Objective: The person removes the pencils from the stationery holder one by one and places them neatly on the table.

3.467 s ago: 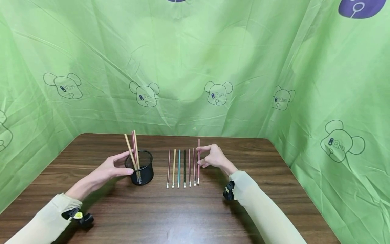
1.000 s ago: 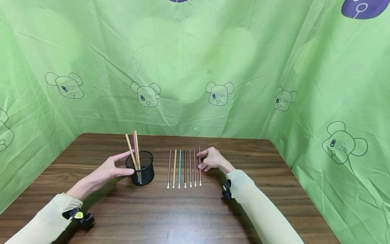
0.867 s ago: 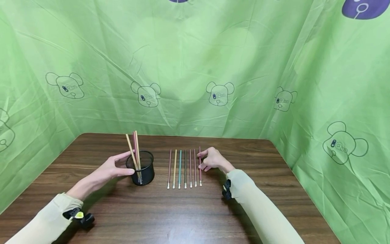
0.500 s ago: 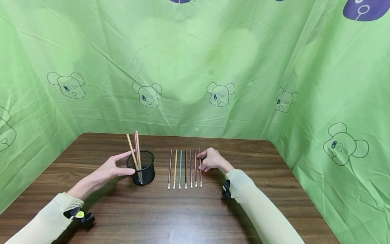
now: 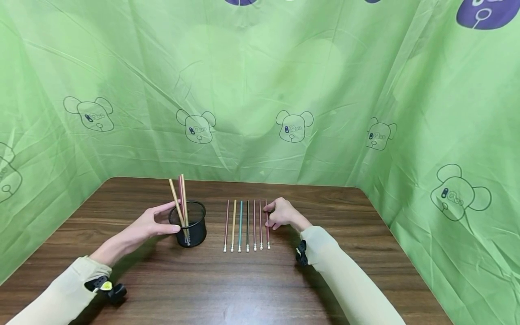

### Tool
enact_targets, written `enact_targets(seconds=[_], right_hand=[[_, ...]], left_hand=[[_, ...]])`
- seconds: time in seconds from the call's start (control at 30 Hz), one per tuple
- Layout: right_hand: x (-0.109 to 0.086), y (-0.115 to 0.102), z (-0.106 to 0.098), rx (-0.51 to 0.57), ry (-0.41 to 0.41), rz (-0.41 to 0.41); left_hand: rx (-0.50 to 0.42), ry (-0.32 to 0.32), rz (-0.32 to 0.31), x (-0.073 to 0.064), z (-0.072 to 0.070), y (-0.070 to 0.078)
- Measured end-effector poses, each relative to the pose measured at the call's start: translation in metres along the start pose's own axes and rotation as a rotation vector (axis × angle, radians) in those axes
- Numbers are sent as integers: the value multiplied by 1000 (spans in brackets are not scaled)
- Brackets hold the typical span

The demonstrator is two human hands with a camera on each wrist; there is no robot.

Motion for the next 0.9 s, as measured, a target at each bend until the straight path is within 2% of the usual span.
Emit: enact_targets(seconds=[0.43, 0.73, 0.9], right_hand=[[-5, -4, -2, 16, 5, -17], [-9, -23, -10, -39, 25, -46], [-11, -41, -8, -53, 26, -87]], left_hand=[[9, 5, -15, -1, 0, -1], [-7, 2, -17, 0, 0, 0], [-17, 1, -15, 0, 0, 0]])
Point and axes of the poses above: each hand's wrist, its own x-axis towards the middle knuckle, its own z-axis out of the palm, y = z × x, the point moved 7 cm from there along x, towards the middle knuckle, and after that the axes turned 8 degrees about -y, right-handed, at the moved point
